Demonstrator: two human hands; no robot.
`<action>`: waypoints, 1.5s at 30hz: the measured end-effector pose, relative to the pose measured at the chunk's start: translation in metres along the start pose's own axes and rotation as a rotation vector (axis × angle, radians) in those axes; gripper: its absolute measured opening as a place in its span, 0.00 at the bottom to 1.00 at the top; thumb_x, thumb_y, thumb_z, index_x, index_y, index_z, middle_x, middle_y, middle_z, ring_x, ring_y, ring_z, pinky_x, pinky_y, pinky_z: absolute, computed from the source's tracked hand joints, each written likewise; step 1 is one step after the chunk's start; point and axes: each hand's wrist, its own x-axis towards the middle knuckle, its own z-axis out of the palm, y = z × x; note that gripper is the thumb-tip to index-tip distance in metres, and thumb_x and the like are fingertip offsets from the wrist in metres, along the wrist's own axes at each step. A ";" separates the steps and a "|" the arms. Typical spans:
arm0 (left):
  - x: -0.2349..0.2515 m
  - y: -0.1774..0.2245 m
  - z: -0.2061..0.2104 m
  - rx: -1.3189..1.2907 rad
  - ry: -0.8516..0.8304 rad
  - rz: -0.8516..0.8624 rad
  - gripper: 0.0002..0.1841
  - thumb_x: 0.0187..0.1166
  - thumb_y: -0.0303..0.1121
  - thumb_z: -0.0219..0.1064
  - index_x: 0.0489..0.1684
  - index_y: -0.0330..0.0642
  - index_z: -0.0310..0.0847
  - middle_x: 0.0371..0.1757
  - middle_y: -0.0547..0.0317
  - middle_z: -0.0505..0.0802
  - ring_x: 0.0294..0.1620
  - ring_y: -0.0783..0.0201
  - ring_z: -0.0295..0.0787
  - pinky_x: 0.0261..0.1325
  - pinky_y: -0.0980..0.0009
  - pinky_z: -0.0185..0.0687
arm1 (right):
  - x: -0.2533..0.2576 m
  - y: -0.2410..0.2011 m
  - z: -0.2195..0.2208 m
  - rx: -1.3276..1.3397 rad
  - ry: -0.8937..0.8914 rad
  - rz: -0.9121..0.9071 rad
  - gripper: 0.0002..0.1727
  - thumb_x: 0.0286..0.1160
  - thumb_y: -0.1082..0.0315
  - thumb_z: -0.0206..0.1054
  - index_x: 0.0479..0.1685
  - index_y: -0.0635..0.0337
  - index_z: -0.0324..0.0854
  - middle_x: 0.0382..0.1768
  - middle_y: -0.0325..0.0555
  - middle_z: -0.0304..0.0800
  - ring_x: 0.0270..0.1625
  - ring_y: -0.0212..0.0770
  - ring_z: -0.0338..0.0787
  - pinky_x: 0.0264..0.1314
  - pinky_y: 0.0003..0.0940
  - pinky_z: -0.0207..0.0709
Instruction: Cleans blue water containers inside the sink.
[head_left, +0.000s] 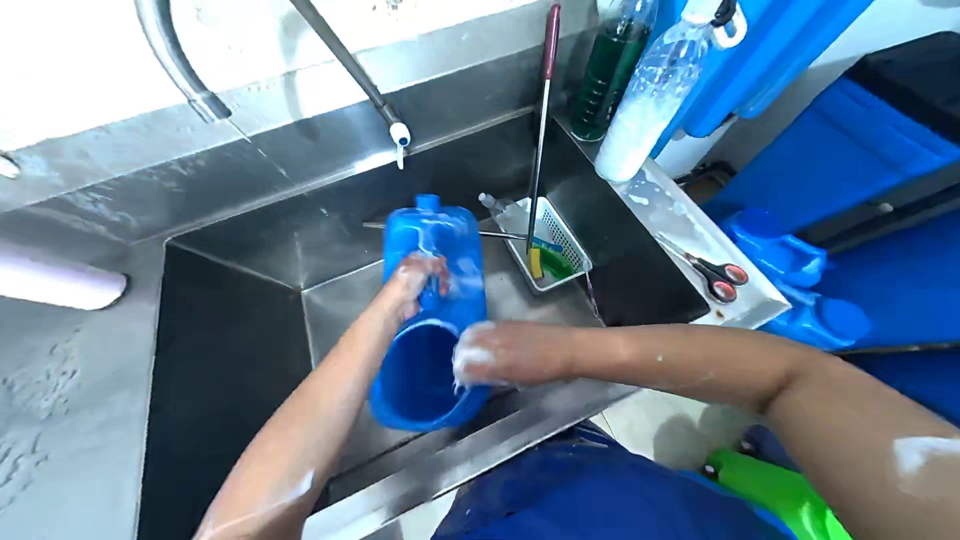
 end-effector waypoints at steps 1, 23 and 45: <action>0.001 0.008 0.002 0.118 -0.088 -0.049 0.07 0.85 0.19 0.51 0.45 0.40 0.71 0.20 0.68 0.77 0.16 0.75 0.73 0.22 0.81 0.74 | -0.003 0.018 -0.014 -0.057 0.166 0.100 0.08 0.70 0.82 0.68 0.43 0.68 0.91 0.48 0.57 0.94 0.59 0.56 0.93 0.69 0.49 0.82; 0.122 0.084 -0.010 -0.760 0.123 0.272 0.45 0.86 0.67 0.15 0.74 0.42 0.69 0.56 0.52 0.88 0.51 0.62 0.88 0.52 0.64 0.84 | 0.137 0.209 -0.068 0.475 0.396 0.409 0.46 0.51 0.80 0.78 0.79 0.70 0.63 0.69 0.63 0.80 0.68 0.48 0.85 0.70 0.47 0.80; 0.025 0.003 -0.126 1.206 0.113 0.452 0.57 0.40 0.58 0.86 0.86 0.61 0.70 0.87 0.33 0.69 0.85 0.26 0.61 0.77 0.27 0.58 | 0.109 0.357 0.068 0.106 -0.691 0.917 0.25 0.78 0.64 0.72 0.69 0.73 0.80 0.76 0.77 0.74 0.80 0.73 0.73 0.81 0.72 0.61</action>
